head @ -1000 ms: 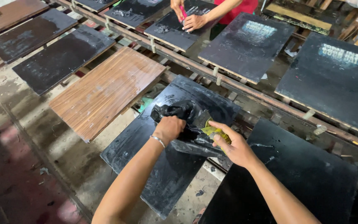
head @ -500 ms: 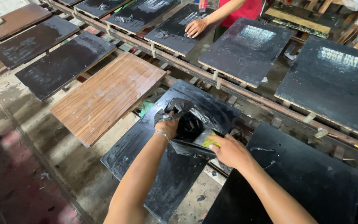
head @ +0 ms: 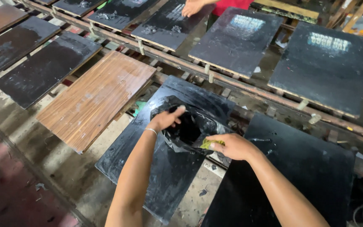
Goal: Using a hand scraper to remove residue or old adhesive from boards on a screen printing production line.
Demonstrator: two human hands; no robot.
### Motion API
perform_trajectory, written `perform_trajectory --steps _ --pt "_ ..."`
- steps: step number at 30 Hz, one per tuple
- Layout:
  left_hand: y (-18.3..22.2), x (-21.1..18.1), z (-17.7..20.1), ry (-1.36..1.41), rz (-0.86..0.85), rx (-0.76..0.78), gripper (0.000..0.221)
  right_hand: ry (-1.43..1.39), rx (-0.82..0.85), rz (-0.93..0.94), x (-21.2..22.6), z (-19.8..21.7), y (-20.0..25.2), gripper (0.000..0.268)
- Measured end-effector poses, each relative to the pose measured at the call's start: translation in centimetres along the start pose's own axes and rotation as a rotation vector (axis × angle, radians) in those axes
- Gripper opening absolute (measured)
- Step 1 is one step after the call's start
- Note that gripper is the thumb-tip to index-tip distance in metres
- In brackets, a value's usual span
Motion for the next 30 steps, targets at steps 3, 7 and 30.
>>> perform_trajectory --steps 3,7,30 --pt "-2.1 1.1 -0.4 0.095 0.021 -0.073 0.095 0.025 -0.091 0.169 0.6 -0.3 3.0 0.045" --pt "-2.9 1.7 -1.5 0.520 -0.096 -0.081 0.077 -0.484 -0.501 0.319 -2.2 -3.2 6.4 0.041" --pt "23.8 4.9 -18.6 0.558 -0.365 0.267 0.023 0.116 0.314 -0.664 -9.0 -23.5 29.2 0.053"
Point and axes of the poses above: each hand's wrist, its own y-axis away from the middle knuckle, its own z-axis out of the back of the hand, x = y × z, the point moved 1 cm from there along -y, towards the middle knuckle, and after that the axes turned 15 degrees about y, right-handed, at the moved point
